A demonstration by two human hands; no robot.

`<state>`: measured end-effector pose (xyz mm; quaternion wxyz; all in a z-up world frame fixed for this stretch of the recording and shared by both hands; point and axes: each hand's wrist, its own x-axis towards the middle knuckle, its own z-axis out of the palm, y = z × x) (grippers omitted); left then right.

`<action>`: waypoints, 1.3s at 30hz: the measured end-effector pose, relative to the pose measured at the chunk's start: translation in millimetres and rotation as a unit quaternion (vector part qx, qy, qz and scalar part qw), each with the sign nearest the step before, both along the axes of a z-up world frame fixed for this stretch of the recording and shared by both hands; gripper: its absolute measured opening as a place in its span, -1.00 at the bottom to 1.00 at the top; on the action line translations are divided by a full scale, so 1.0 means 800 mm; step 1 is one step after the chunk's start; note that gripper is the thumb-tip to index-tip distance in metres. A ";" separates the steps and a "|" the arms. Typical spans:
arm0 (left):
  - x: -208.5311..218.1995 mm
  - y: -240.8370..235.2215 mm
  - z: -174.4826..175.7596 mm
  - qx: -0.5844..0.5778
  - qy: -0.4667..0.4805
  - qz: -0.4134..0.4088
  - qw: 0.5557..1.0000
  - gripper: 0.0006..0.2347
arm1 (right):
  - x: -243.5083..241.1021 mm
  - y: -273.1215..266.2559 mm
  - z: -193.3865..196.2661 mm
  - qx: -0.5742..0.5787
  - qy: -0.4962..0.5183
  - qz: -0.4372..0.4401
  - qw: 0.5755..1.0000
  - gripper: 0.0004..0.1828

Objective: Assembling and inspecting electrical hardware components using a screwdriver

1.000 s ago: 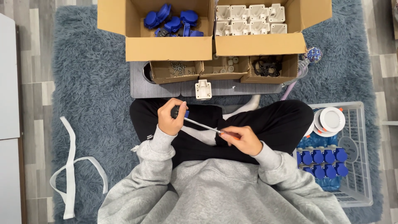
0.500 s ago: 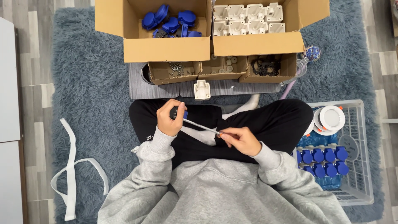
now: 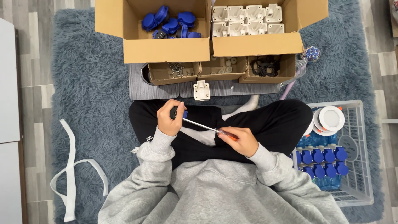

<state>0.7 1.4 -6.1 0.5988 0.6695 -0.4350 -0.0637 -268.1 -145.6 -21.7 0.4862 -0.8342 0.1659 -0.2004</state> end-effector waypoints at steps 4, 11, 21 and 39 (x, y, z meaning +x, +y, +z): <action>-0.003 0.002 0.004 0.005 0.009 0.003 1.000 -0.76 | -0.011 -0.002 -0.025 0.273 0.090 0.054 0.956 -0.77; -0.001 0.002 0.001 0.004 0.001 0.006 1.000 -0.77 | -0.004 0.005 -0.010 0.041 0.016 -0.006 0.999 -0.77; -0.001 0.004 -0.003 0.006 0.008 0.012 1.000 -0.76 | -0.001 0.001 0.002 0.010 0.011 -0.001 1.000 -0.75; 0.000 0.010 0.000 0.008 0.007 0.009 1.000 -0.76 | 0.000 0.009 -0.012 0.282 0.063 0.061 0.955 -0.80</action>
